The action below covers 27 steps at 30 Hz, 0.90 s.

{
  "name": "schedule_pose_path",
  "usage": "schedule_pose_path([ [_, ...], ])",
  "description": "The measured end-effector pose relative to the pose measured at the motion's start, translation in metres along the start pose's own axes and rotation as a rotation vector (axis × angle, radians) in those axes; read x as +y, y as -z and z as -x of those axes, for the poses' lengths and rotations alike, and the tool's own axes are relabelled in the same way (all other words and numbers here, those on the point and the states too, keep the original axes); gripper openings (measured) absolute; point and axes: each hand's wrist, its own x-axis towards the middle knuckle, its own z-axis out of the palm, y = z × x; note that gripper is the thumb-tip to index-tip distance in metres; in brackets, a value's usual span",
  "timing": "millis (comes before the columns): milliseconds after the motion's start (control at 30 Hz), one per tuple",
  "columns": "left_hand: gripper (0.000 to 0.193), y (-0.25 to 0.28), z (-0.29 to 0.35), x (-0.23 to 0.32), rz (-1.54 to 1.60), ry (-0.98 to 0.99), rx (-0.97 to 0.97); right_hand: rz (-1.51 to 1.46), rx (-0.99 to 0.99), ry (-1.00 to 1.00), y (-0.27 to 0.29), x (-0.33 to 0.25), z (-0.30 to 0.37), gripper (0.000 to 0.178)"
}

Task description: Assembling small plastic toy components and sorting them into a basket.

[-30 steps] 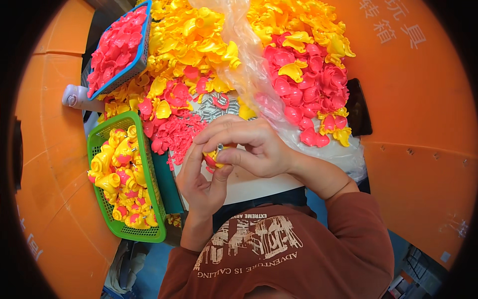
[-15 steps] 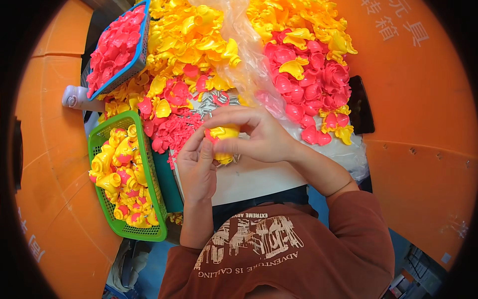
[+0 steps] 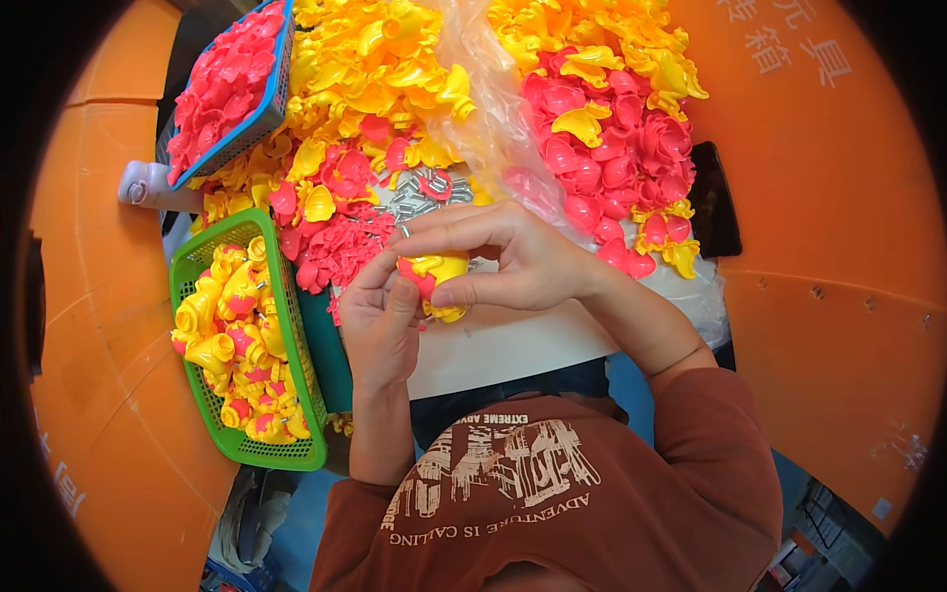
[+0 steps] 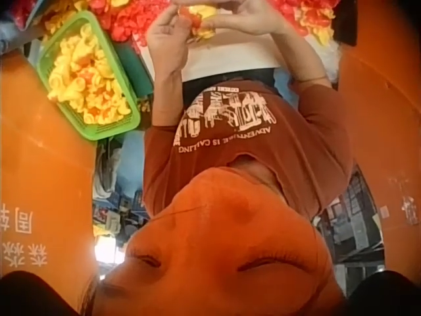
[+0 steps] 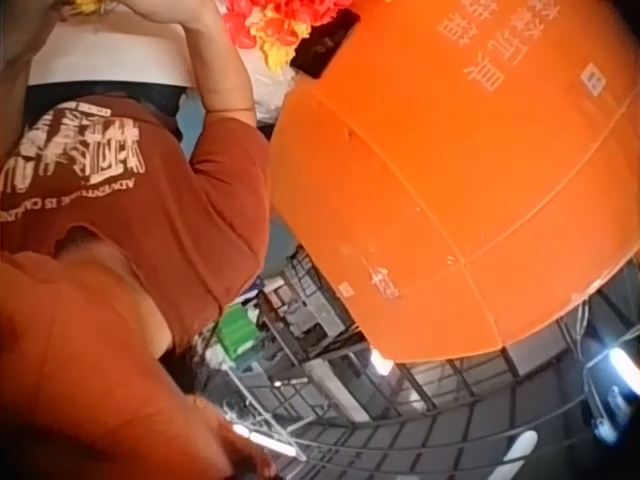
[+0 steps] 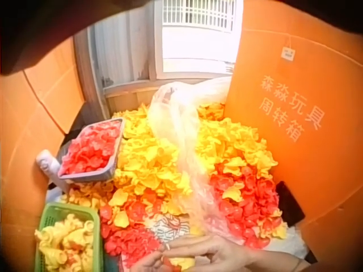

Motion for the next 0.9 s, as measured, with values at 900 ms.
schedule_pose_path([
  [900, 0.055, -0.008, 0.011, 0.006, -0.116, -0.020, -0.016, 0.310, 0.051, 0.107, -0.020, -0.004, -0.002, 0.060],
])
